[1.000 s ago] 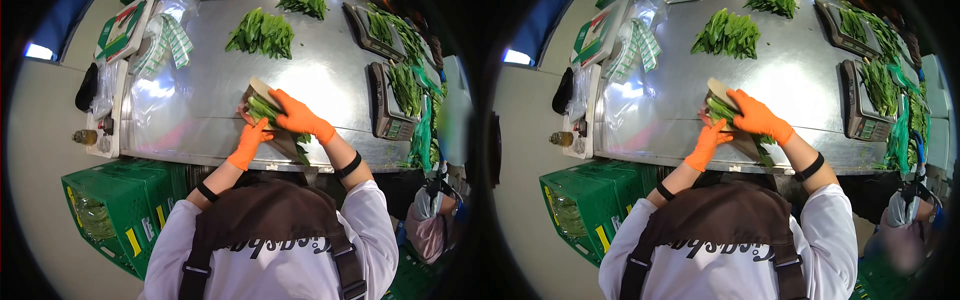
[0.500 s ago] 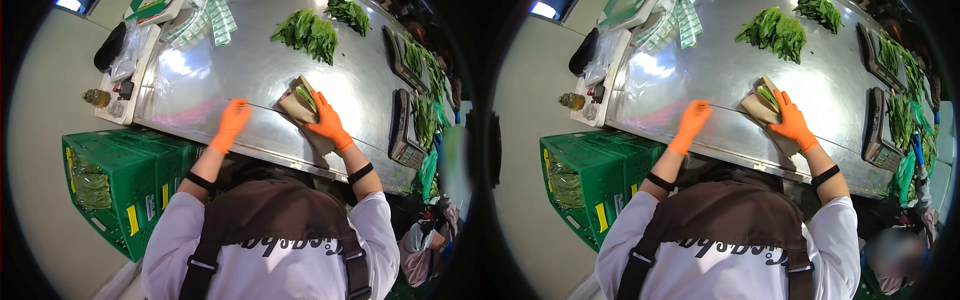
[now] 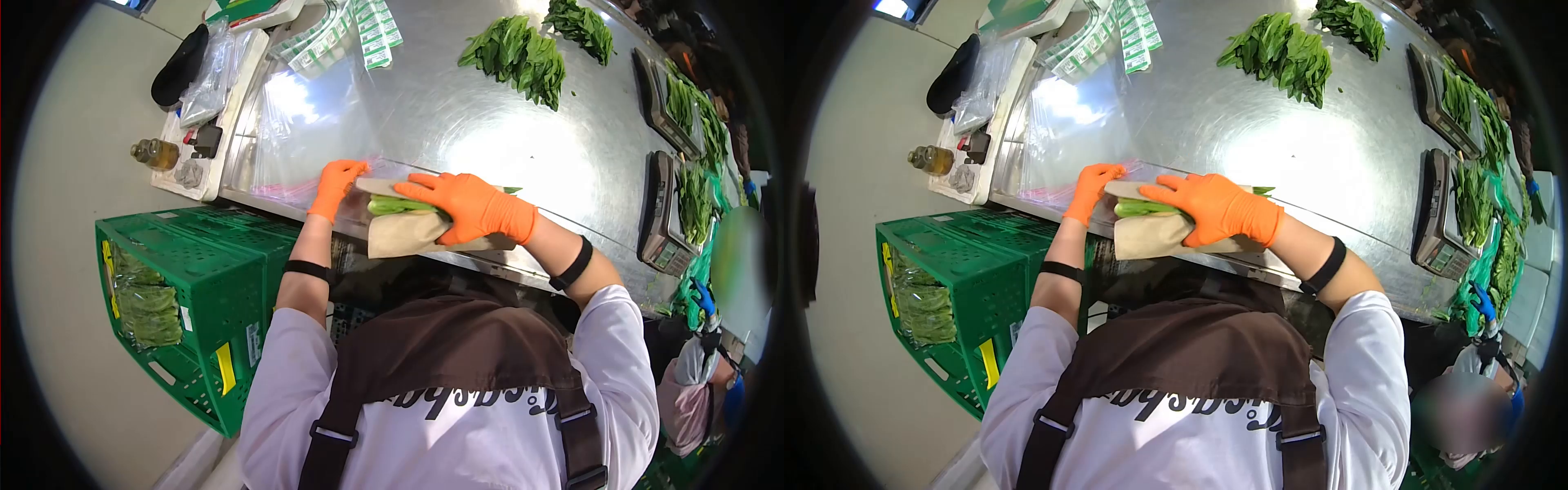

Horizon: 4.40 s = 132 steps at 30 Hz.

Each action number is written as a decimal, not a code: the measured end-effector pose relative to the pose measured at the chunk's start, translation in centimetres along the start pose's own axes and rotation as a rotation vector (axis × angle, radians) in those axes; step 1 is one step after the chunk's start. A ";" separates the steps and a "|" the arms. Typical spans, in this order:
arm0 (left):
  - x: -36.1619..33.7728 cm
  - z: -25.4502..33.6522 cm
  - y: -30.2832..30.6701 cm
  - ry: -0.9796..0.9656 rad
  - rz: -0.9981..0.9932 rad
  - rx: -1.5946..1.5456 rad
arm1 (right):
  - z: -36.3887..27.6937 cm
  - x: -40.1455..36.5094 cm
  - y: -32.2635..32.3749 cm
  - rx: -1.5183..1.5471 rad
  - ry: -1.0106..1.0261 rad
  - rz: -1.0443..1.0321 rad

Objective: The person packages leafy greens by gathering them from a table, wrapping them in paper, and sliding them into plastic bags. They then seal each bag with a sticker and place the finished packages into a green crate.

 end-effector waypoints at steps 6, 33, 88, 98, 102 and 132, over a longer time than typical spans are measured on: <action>-1.8 4.3 1.1 -0.314 0.114 0.465 | -0.5 0.4 -1.9 -0.014 0.024 0.004; -6.9 16.7 -8.7 -0.355 0.139 0.062 | 9.2 -8.9 -0.7 0.136 -0.513 0.534; -14.3 25.6 -16.5 0.117 -0.169 -0.533 | 15.5 -20.9 11.2 0.931 -0.599 0.742; -15.6 22.6 -21.3 0.230 -0.300 -0.896 | 15.7 -25.1 13.4 -0.096 -0.745 0.577; -15.1 22.1 -23.4 0.279 -0.374 -0.985 | 5.2 -20.7 15.9 0.313 -0.346 0.711; -18.6 24.3 -18.6 0.117 -0.374 -0.520 | -12.2 -33.1 27.5 -0.353 0.313 1.691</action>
Point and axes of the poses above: each hand's wrist, its own x-axis towards the middle knuckle, its own y-axis out of the back of the hand, z = x × y, the point moved 9 cm from there along x, towards the middle knuckle, and after that the axes turned 6 degrees about -y, right-handed, at the moved point
